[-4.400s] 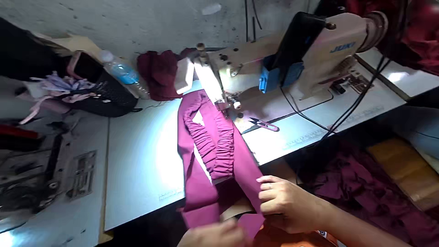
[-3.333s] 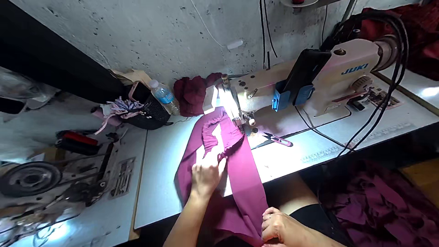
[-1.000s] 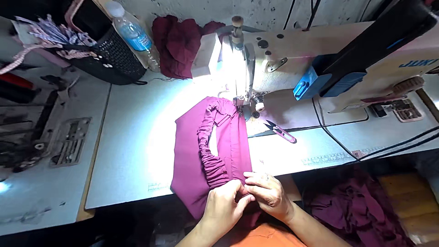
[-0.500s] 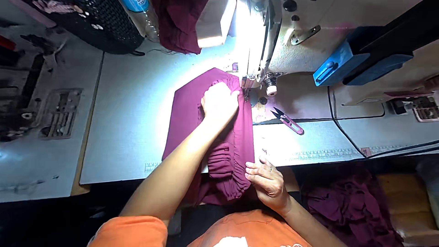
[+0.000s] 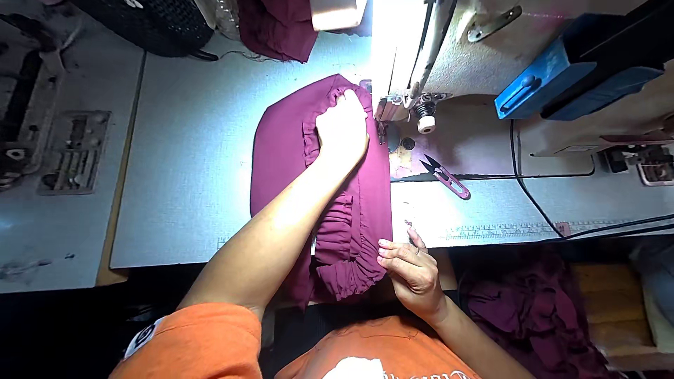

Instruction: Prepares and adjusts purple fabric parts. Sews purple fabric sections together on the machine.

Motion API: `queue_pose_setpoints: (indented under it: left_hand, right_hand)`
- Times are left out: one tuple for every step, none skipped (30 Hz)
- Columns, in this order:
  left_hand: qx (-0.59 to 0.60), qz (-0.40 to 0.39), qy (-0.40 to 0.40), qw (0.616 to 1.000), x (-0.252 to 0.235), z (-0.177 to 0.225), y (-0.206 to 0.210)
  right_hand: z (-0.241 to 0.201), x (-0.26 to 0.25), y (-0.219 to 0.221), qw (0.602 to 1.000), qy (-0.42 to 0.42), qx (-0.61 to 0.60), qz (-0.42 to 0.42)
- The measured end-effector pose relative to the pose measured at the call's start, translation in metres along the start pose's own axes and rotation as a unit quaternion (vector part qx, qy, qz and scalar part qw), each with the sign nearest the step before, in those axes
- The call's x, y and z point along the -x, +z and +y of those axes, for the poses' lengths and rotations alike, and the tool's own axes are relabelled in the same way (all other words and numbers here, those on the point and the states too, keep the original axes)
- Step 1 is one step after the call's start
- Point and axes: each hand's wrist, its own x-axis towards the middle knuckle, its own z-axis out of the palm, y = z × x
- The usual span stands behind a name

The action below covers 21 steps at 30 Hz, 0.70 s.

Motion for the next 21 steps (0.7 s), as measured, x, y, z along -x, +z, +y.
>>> queue_pose_setpoints:
  left_hand:
    - [0.004,0.002,0.001,1.000,-0.002,0.000,0.000]
    - [0.009,0.003,0.001,1.000,-0.005,0.000,0.000]
    - [0.015,0.005,0.001,1.000,-0.009,0.000,-0.001]
    - [0.019,0.009,0.000,1.000,-0.014,0.000,-0.001]
    - [0.025,0.016,0.002,1.000,-0.020,-0.001,0.000]
    - [0.028,0.020,0.004,0.999,-0.026,-0.001,0.000]
    - [0.027,0.018,0.005,0.999,-0.032,-0.001,-0.001]
    - [0.023,0.020,0.007,1.000,-0.038,0.000,-0.001]
    - [0.019,0.019,0.008,1.000,-0.042,0.001,-0.002]
    - [0.014,0.017,0.008,1.000,-0.047,0.001,-0.002]
    - [0.013,0.015,0.008,1.000,-0.052,0.002,-0.004]
    - [0.020,0.012,0.008,1.000,-0.056,0.002,-0.005]
    - [0.030,0.012,0.011,0.999,-0.059,0.002,-0.007]
    - [0.035,0.015,0.017,0.999,-0.062,0.001,-0.008]
    - [0.040,0.015,0.023,0.999,-0.065,0.000,-0.009]
    - [0.040,0.013,0.030,0.999,-0.068,0.001,-0.010]
    - [0.029,0.009,0.039,0.999,-0.072,0.001,-0.011]
    - [0.015,-0.001,0.048,0.999,-0.075,0.001,-0.012]
    - [0.009,-0.007,0.052,0.999,-0.077,0.002,-0.013]
    - [0.021,0.004,0.055,0.998,-0.080,0.001,-0.011]
    - [0.050,0.034,0.055,0.997,-0.084,-0.001,-0.005]
  right_hand:
    - [-0.001,-0.003,0.000,1.000,0.011,0.003,0.000]
    - [-0.002,-0.007,-0.001,1.000,0.024,0.008,0.000]
    - [-0.003,-0.012,-0.001,0.999,0.039,0.018,-0.002]
    - [-0.003,-0.018,-0.001,0.998,0.051,0.035,-0.007]
    - [-0.003,-0.024,-0.002,0.997,0.061,0.054,-0.015]
    - [-0.003,-0.030,-0.003,0.995,0.068,0.072,-0.024]
    - [-0.002,-0.037,-0.004,0.993,0.075,0.086,-0.032]
    - [0.000,-0.043,-0.004,0.992,0.080,0.090,-0.037]
    - [0.002,-0.048,-0.003,0.992,0.082,0.088,-0.040]
    - [0.004,-0.054,-0.003,0.992,0.083,0.084,-0.041]
    - [0.007,-0.059,-0.002,0.992,0.082,0.081,-0.041]
    - [0.010,-0.064,-0.001,0.992,0.082,0.082,-0.042]
    - [0.013,-0.068,-0.001,0.992,0.082,0.082,-0.042]
    - [0.016,-0.073,0.000,0.993,0.079,0.079,-0.043]
    - [0.020,-0.077,0.001,0.993,0.074,0.077,-0.044]
    - [0.023,-0.082,0.001,0.994,0.072,0.074,-0.045]
    - [0.026,-0.086,0.002,0.994,0.072,0.071,-0.043]
    - [0.030,-0.090,0.002,0.994,0.073,0.068,-0.041]
    - [0.032,-0.094,0.002,0.994,0.074,0.069,-0.040]
    - [0.035,-0.098,0.002,0.994,0.074,0.071,-0.036]
    - [0.037,-0.102,0.003,0.994,0.074,0.069,-0.031]
